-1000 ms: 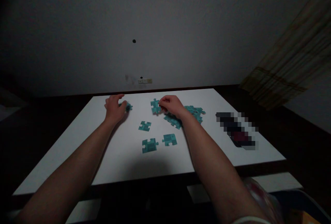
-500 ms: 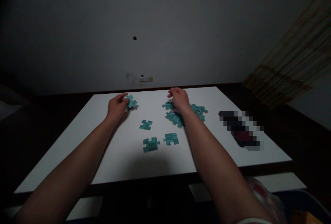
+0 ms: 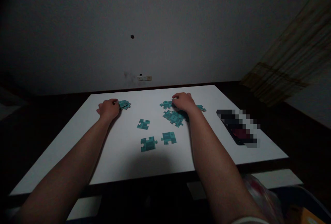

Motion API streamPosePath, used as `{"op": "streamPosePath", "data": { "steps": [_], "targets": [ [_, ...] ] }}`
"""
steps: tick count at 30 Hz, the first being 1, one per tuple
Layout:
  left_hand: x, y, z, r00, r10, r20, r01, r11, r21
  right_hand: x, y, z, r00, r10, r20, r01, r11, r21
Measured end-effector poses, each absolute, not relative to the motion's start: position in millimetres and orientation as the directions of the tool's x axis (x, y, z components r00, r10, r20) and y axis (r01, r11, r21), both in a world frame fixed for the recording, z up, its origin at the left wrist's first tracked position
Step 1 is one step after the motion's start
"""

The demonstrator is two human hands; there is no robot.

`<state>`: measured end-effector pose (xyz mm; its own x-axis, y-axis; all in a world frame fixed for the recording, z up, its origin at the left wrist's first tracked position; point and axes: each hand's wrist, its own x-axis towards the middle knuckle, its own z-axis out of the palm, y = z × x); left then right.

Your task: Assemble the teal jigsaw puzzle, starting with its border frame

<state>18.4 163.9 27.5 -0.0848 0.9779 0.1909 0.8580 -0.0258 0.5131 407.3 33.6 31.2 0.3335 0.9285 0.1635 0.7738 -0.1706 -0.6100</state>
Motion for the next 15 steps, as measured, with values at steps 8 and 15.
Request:
{"op": "streamPosePath", "data": {
  "steps": [8, 15],
  "targets": [
    [21.6, 158.5, 32.4, -0.109, 0.975, 0.196, 0.857, -0.008, 0.515, 393.3, 25.7, 35.2, 0.301, 0.948, 0.1, 0.856, -0.222, -0.467],
    [39.0, 125.9, 53.7, 0.188, 0.877, 0.442, 0.726, -0.427, 0.539, 372.9, 32.0, 45.1, 0.3, 0.948, 0.104, 0.486, -0.058, -0.872]
  ]
}}
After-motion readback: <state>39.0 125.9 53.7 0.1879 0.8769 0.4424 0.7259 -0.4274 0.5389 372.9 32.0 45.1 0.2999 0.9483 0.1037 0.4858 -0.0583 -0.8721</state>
